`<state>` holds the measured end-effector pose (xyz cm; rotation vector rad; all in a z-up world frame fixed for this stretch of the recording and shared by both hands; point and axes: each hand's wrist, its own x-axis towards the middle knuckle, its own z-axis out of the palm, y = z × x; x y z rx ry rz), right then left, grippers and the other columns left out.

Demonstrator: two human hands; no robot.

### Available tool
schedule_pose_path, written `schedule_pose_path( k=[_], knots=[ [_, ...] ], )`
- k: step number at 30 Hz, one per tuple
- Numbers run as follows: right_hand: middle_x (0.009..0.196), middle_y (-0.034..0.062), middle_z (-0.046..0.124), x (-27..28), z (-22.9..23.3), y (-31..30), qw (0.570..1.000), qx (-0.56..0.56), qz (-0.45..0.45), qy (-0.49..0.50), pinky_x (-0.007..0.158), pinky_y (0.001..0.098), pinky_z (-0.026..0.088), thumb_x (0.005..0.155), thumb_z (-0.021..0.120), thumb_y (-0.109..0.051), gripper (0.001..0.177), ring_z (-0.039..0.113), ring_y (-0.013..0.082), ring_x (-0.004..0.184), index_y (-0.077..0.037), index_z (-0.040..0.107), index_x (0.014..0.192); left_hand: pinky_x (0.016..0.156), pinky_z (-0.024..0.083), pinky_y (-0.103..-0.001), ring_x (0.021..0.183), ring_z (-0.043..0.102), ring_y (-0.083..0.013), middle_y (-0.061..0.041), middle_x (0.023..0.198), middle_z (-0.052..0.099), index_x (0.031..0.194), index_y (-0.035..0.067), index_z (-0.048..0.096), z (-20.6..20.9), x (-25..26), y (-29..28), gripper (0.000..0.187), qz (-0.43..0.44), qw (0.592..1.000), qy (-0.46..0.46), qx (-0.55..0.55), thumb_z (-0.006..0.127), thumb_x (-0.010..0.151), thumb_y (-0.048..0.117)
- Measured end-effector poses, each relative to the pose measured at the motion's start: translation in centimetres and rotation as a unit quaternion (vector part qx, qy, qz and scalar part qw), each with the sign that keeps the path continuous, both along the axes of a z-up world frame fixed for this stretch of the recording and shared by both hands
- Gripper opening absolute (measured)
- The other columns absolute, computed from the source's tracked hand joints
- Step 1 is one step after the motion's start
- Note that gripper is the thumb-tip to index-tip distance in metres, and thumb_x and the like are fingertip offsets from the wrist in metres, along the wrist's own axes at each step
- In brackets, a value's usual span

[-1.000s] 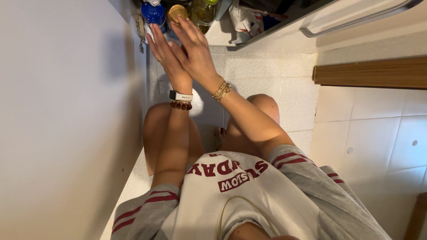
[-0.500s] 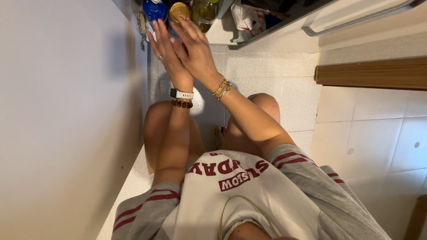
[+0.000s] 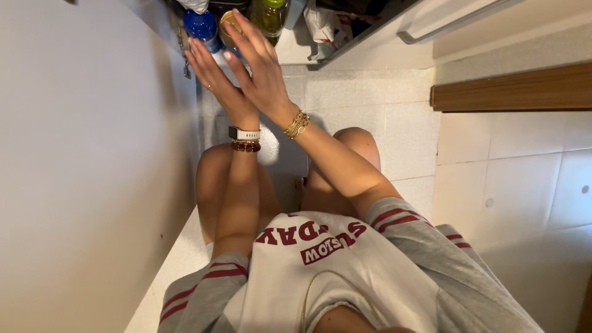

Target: The recorder loads a washing machine with clothes and organizes various detergent bottles and laundry supplies in a bathroom.

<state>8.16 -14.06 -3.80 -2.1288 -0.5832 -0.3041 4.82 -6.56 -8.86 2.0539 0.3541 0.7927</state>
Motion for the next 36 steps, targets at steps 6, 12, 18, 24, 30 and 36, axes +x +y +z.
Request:
schedule_pose_path(
  k=[6,12,18,24,30,36],
  knots=[
    [0.165,0.0100,0.041,-0.3,1.3,0.1,0.999,0.035,0.005,0.004,0.123,0.0393,0.038,0.112,0.056,-0.029,0.044,0.047,0.0287,0.151,-0.009,0.055,0.151,0.134,0.018,-0.047,0.162,0.016,-0.0328,-0.009,0.170,0.023,0.167,0.011,0.021,0.4,-0.2,-0.1,0.064,0.015,0.999,0.000,0.037,0.048,0.117,0.039],
    [0.158,0.0065,0.050,-0.1,1.4,0.1,0.998,0.062,-0.002,-0.030,0.121,0.0358,0.041,0.110,0.060,-0.021,0.031,0.053,0.0251,0.142,-0.012,0.069,0.137,0.135,0.019,-0.048,0.162,0.018,-0.0334,-0.010,0.170,0.026,0.167,0.011,0.023,1.0,-0.3,-0.2,0.062,0.010,1.000,-0.004,0.015,0.047,0.117,0.037],
    [0.163,0.0056,0.040,-0.6,0.8,-0.4,0.998,0.059,0.006,0.010,0.125,0.0347,0.038,0.115,0.045,-0.028,0.042,0.047,0.0231,0.148,-0.011,0.060,0.150,0.133,0.020,-0.047,0.159,0.024,-0.0283,-0.008,0.167,0.029,0.166,0.010,0.024,2.4,-0.5,-0.4,0.069,0.049,0.998,-0.037,0.002,0.058,0.111,0.035],
    [0.168,0.0099,0.036,-2.0,4.9,1.1,0.918,0.361,0.027,0.163,0.129,0.0401,0.033,0.114,0.043,-0.032,0.048,0.042,0.0263,0.151,-0.005,0.047,0.154,0.122,0.034,-0.050,0.151,0.038,-0.0298,-0.016,0.165,0.035,0.158,-0.001,0.032,12.5,-4.6,-2.0,0.062,0.057,0.924,-0.085,-0.369,0.059,0.103,0.011],
    [0.163,0.0108,0.045,-9.5,19.9,1.4,0.937,0.309,0.031,0.160,0.127,0.0401,0.041,0.111,0.053,-0.016,0.035,0.048,0.0269,0.148,-0.006,0.058,0.144,0.121,0.048,-0.045,0.140,0.054,-0.0314,-0.010,0.153,0.056,0.143,0.007,0.053,27.3,-10.3,0.2,0.030,0.007,0.955,-0.190,-0.227,0.045,0.114,0.012],
    [0.145,0.0117,0.060,-16.5,32.3,6.1,0.952,0.149,0.127,0.234,0.116,0.0396,0.050,0.101,0.065,-0.010,0.038,0.060,0.0261,0.136,-0.011,0.062,0.139,0.124,0.034,-0.056,0.142,0.042,-0.0454,-0.017,0.146,0.052,0.135,-0.002,0.052,40.9,-19.3,6.5,0.030,0.168,0.978,0.038,0.116,0.058,0.109,0.014]
  ],
)
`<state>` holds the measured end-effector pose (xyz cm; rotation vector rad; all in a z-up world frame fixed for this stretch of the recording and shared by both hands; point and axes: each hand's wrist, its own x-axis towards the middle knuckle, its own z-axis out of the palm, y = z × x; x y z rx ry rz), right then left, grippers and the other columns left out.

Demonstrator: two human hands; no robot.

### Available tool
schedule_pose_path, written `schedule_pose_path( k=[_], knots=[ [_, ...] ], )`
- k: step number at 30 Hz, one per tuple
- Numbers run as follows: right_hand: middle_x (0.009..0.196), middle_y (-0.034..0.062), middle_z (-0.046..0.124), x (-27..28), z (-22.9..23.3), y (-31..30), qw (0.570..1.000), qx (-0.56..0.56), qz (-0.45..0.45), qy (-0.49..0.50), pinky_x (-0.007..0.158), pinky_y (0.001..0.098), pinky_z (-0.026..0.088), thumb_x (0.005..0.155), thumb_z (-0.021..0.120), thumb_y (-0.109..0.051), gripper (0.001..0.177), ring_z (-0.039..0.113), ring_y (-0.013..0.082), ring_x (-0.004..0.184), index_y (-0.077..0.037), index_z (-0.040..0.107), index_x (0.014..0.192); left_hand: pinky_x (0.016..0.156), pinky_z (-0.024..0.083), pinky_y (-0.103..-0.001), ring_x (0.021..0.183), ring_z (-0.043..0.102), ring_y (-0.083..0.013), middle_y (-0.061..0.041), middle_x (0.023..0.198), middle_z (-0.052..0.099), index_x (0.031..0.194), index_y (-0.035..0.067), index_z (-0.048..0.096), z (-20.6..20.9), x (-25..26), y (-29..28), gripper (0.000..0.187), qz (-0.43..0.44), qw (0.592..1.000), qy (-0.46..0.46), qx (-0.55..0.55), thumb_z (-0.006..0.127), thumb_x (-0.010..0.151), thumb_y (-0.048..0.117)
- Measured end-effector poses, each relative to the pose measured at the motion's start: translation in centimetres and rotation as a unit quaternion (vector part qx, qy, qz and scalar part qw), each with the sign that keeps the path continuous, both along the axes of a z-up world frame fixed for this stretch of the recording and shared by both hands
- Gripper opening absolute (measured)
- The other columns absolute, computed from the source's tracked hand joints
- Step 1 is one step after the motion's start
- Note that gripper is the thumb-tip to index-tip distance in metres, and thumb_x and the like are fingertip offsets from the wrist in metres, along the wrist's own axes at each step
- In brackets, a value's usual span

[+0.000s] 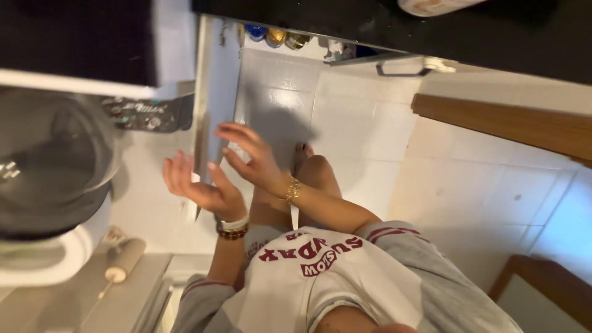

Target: The recorder loads a washing machine with clothes and organizes various detergent bottles and laundry supplies in a bathroom.

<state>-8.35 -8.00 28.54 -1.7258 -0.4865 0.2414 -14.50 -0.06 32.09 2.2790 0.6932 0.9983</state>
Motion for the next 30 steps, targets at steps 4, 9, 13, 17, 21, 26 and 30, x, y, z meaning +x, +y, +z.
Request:
schedule_pose_path(
  k=[4,9,13,17,21,26,30],
  knots=[
    [0.139,0.0099,0.062,-3.9,5.2,2.0,0.989,-0.070,0.082,0.097,0.104,0.0355,0.055,0.099,0.066,-0.016,0.048,0.065,0.0231,0.123,-0.016,0.055,0.146,0.114,0.040,-0.054,0.135,0.049,-0.0483,-0.029,0.146,0.051,0.142,-0.008,0.050,2.9,-4.2,5.0,0.039,-0.061,0.985,0.151,-0.047,0.055,0.111,0.014],
    [0.147,0.0154,0.050,-7.8,6.6,1.6,0.982,-0.171,0.078,0.005,0.099,0.0407,0.054,0.090,0.071,-0.019,0.074,0.060,0.0376,0.125,-0.013,0.036,0.155,0.089,0.052,-0.050,0.102,0.066,-0.0387,-0.020,0.115,0.072,0.131,0.008,0.067,-6.2,-9.6,6.8,0.030,-0.088,0.911,0.373,-0.152,0.055,0.106,0.020],
    [0.146,0.0154,0.051,-8.6,7.4,-0.1,0.968,-0.240,0.066,0.046,0.091,0.0427,0.055,0.087,0.073,-0.021,0.076,0.063,0.0373,0.117,-0.012,0.036,0.152,0.077,0.052,-0.046,0.086,0.068,-0.0365,-0.018,0.107,0.075,0.132,0.012,0.069,-0.3,-6.5,4.8,0.033,-0.080,0.876,0.372,-0.296,0.056,0.102,0.018],
    [0.132,0.0140,0.058,-8.5,6.6,-4.2,0.950,-0.305,0.022,0.059,0.088,0.0439,0.055,0.082,0.074,-0.015,0.075,0.065,0.0346,0.105,-0.012,0.042,0.150,0.077,0.055,-0.034,0.086,0.072,-0.0240,-0.013,0.105,0.077,0.132,0.011,0.070,-4.4,-6.4,0.6,0.038,-0.143,0.806,0.347,-0.458,0.054,0.098,0.010],
    [0.122,0.0135,0.062,-7.0,7.5,-9.7,0.941,-0.330,-0.049,-0.054,0.091,0.0441,0.054,0.079,0.074,-0.008,0.066,0.064,0.0352,0.107,-0.012,0.053,0.142,0.080,0.057,-0.031,0.094,0.072,-0.0196,-0.009,0.114,0.075,0.137,0.011,0.063,-4.8,-4.2,-6.6,0.047,-0.197,0.813,0.304,-0.456,0.057,0.091,0.004],
    [0.127,0.0123,0.061,-3.0,5.3,-15.7,0.920,-0.370,-0.105,-0.071,0.097,0.0446,0.050,0.079,0.071,-0.004,0.059,0.060,0.0351,0.113,-0.013,0.060,0.136,0.081,0.058,-0.033,0.094,0.071,-0.0201,-0.011,0.110,0.073,0.148,0.012,0.050,-11.1,0.4,-14.3,0.059,-0.200,0.798,0.275,-0.497,0.064,0.091,0.006],
    [0.133,0.0131,0.058,-0.4,8.3,-18.0,0.898,-0.384,-0.148,-0.155,0.102,0.0479,0.043,0.077,0.070,-0.004,0.060,0.054,0.0363,0.121,-0.011,0.059,0.136,0.077,0.061,-0.034,0.096,0.069,-0.0205,-0.008,0.110,0.068,0.154,0.010,0.036,-13.9,5.2,-18.4,0.070,-0.212,0.762,0.197,-0.579,0.064,0.090,0.005]
  ],
)
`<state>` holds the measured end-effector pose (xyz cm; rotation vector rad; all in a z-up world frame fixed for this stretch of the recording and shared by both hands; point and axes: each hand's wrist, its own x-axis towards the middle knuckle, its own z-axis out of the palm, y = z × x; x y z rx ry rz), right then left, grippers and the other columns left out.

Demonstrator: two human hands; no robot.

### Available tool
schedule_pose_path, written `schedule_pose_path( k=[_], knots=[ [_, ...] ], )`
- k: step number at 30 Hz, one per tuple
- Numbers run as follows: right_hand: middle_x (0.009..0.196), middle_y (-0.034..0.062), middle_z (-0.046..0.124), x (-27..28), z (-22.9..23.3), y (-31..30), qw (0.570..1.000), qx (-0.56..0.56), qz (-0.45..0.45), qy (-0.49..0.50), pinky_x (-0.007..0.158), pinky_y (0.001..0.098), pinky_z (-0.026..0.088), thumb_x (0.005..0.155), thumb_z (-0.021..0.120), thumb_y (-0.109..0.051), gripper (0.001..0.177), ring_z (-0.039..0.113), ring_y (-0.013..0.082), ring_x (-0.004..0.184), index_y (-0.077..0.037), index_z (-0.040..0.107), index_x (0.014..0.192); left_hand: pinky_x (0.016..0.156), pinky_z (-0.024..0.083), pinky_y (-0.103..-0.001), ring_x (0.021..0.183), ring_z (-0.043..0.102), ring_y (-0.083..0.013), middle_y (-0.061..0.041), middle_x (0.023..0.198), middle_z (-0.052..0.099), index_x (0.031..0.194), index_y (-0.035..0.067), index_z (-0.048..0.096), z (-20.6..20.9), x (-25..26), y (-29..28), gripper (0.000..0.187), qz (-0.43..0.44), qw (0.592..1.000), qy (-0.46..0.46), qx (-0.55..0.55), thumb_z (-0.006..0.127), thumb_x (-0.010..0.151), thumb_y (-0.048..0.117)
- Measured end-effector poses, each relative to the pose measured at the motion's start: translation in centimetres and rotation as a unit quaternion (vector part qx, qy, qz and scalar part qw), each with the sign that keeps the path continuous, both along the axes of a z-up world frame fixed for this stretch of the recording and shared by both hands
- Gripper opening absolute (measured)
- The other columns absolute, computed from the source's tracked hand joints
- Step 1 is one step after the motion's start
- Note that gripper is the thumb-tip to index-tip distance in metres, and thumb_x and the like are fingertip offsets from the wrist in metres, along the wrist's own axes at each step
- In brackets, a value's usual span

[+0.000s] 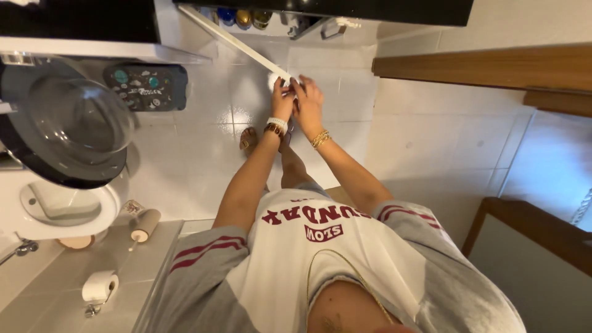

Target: The recorder loads a washing machine with clothes and organizes various detergent bottles and laundry supplies in a bathroom.

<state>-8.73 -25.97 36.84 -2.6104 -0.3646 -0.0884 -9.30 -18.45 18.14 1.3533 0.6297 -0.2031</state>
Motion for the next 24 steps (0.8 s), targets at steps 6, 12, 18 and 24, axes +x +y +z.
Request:
schedule_pose_path(
  k=[6,12,18,24],
  knots=[
    [0.132,0.0110,0.060,2.7,-4.4,-3.2,0.995,0.053,-0.050,0.065,0.105,0.0463,0.044,0.084,0.069,-0.004,0.062,0.055,0.0358,0.123,-0.011,0.056,0.144,0.087,0.054,-0.027,0.104,0.069,-0.0176,-0.011,0.119,0.076,0.164,0.009,0.021,-2.7,6.0,-2.5,0.082,-0.042,0.995,-0.086,0.035,0.064,0.095,-0.001],
    [0.139,0.0198,0.055,6.8,-5.5,-4.7,0.991,0.106,-0.058,0.055,0.113,0.0452,0.043,0.080,0.071,-0.001,0.071,0.051,0.0408,0.133,-0.008,0.048,0.147,0.063,0.051,-0.028,0.084,0.065,-0.0159,-0.011,0.121,0.073,0.161,0.012,0.016,2.9,11.1,-1.8,0.089,-0.027,0.996,0.019,-0.086,0.056,0.083,-0.005],
    [0.158,0.0165,0.045,10.7,-8.6,-6.0,0.982,0.154,-0.039,0.103,0.122,0.0415,0.038,0.080,0.075,0.000,0.083,0.041,0.0368,0.148,-0.011,0.041,0.155,0.105,0.052,-0.033,0.132,0.060,-0.0265,-0.017,0.152,0.051,0.161,0.007,0.027,-2.8,13.6,-1.8,0.085,-0.052,0.995,-0.064,0.050,0.066,0.087,-0.003],
    [0.164,0.0145,0.036,13.6,-8.3,-6.0,0.979,0.148,-0.036,0.133,0.119,0.0396,0.038,0.080,0.077,-0.002,0.088,0.038,0.0363,0.147,-0.017,0.036,0.157,0.121,0.031,-0.040,0.149,0.032,-0.0360,-0.022,0.160,0.033,0.154,0.008,0.036,3.6,11.8,-2.2,0.083,-0.065,0.975,-0.020,0.212,0.077,0.082,0.016]
  ],
)
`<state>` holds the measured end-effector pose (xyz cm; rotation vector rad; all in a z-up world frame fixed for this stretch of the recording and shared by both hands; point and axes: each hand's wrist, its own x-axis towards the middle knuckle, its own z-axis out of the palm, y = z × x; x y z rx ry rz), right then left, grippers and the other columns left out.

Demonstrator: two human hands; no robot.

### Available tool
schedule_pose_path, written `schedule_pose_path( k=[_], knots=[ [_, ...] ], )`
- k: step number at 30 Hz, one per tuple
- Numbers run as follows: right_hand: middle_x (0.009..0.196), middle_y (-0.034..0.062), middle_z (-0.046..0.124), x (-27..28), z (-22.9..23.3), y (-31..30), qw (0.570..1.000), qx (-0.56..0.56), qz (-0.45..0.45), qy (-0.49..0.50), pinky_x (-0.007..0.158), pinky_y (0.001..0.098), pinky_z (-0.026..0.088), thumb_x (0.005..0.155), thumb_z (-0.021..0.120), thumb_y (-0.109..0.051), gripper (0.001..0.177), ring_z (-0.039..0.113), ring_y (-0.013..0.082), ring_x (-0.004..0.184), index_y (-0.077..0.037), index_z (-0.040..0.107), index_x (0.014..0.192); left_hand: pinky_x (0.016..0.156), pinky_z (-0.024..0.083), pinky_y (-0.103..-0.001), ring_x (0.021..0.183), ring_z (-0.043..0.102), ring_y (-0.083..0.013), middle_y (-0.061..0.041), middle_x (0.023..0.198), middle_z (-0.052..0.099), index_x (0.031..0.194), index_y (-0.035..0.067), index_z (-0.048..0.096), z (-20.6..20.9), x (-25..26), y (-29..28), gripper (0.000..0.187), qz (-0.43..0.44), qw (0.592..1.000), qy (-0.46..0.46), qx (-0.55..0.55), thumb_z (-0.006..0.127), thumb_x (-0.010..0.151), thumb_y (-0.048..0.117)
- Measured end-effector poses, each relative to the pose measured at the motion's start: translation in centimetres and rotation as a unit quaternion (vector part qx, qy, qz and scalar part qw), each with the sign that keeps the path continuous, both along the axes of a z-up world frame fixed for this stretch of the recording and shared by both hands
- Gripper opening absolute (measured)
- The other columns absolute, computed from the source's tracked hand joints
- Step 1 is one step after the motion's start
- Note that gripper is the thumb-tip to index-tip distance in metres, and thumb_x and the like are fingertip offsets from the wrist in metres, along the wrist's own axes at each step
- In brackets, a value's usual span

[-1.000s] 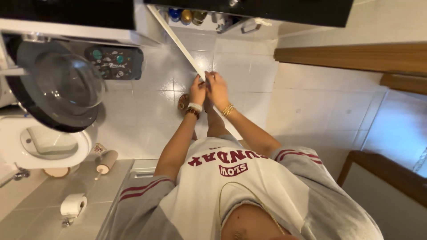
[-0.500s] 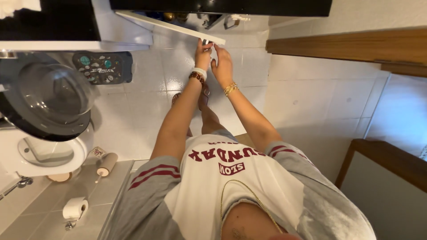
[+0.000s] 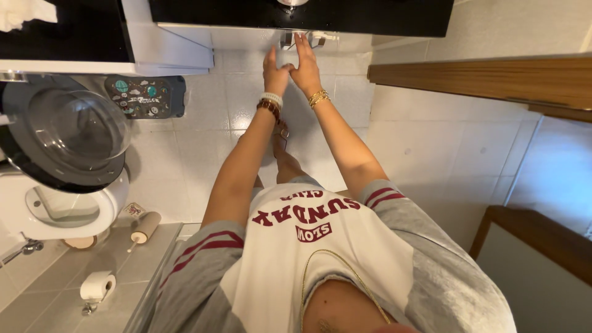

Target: The recorder loads a washing machine with clothes and organizes various detergent bottles and laundry supplies in a bathroom.

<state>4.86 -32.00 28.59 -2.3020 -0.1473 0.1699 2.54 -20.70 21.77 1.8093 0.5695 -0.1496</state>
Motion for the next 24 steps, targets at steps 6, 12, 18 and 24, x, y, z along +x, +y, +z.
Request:
schedule_pose_path(
  k=[6,12,18,24],
  knots=[
    [0.163,0.0139,0.035,-0.9,0.5,-0.4,0.999,0.018,-0.025,0.026,0.117,0.0389,0.041,0.083,0.075,-0.007,0.080,0.042,0.0352,0.145,-0.017,0.042,0.155,0.126,0.025,-0.049,0.155,0.028,-0.0412,-0.023,0.165,0.029,0.157,0.012,0.039,-2.0,-5.9,0.2,0.074,-0.039,0.995,-0.016,0.095,0.072,0.091,0.020],
    [0.157,0.0110,0.049,-4.0,0.8,0.1,0.997,0.027,-0.076,0.017,0.117,0.0378,0.043,0.092,0.071,-0.017,0.056,0.049,0.0302,0.144,-0.016,0.055,0.146,0.123,0.023,-0.054,0.152,0.017,-0.0475,-0.024,0.167,0.022,0.160,0.014,0.033,8.4,-9.8,1.6,0.080,-0.025,0.991,-0.015,0.134,0.070,0.089,0.015],
    [0.157,0.0127,0.048,-8.2,9.9,7.7,0.993,0.105,0.046,-0.019,0.110,0.0370,0.048,0.101,0.064,-0.024,0.043,0.052,0.0300,0.142,-0.013,0.061,0.142,0.126,0.022,-0.056,0.155,0.018,-0.0492,-0.022,0.169,0.022,0.162,0.011,0.030,15.6,-13.1,6.2,0.083,0.016,0.967,-0.110,0.230,0.067,0.088,0.007],
    [0.158,0.0105,0.050,-11.9,12.1,14.6,0.973,0.151,0.173,0.001,0.111,0.0357,0.050,0.102,0.063,-0.025,0.040,0.059,0.0263,0.137,-0.013,0.064,0.140,0.127,0.023,-0.054,0.155,0.016,-0.0503,-0.022,0.169,0.021,0.162,0.009,0.029,20.0,-17.3,12.9,0.083,0.070,0.951,-0.104,0.282,0.067,0.089,0.005]
  ],
)
